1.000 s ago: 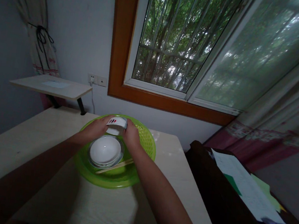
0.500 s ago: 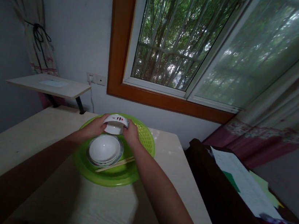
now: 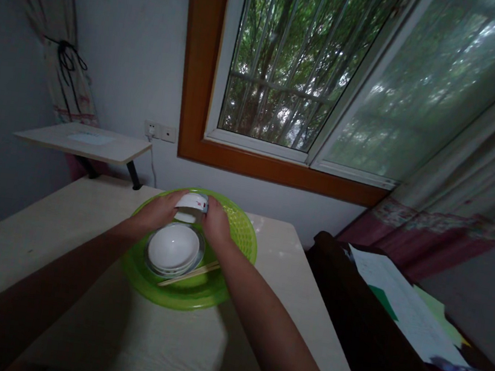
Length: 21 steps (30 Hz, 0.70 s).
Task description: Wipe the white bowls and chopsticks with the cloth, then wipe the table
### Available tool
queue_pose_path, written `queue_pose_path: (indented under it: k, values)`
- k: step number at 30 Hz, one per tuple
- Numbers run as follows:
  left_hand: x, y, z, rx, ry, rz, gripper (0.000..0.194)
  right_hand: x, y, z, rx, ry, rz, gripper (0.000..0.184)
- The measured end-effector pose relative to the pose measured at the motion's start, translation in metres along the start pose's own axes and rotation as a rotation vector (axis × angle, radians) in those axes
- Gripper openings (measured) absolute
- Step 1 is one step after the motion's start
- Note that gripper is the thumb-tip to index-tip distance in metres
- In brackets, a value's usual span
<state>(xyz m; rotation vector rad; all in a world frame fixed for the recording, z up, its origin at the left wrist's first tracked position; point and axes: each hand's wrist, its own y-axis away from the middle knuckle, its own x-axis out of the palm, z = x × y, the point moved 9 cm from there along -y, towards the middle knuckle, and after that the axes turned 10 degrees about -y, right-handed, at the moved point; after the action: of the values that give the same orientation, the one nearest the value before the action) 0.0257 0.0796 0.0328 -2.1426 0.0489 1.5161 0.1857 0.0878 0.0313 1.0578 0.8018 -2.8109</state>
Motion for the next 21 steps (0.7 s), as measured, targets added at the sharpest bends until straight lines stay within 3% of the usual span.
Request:
queue_pose_path:
  k: [4, 9, 13, 21]
  values:
    - [-0.003, -0.002, 0.002, -0.016, 0.012, -0.036, 0.054, 0.0, -0.005, -0.029, 0.13, -0.18, -0.08, 0.036]
    - [0.009, -0.001, 0.013, -0.105, -0.043, 0.047, 0.052, 0.003, -0.007, -0.049, 0.245, -0.231, -0.102, 0.035]
    - [0.008, 0.0, 0.012, -0.124, -0.025, 0.051, 0.047, 0.005, -0.006, -0.041, 0.175, -0.145, -0.037, 0.034]
    - [0.011, 0.002, 0.004, -0.063, -0.07, 0.083, 0.046, 0.007, 0.004, 0.002, -0.019, 0.227, 0.123, 0.042]
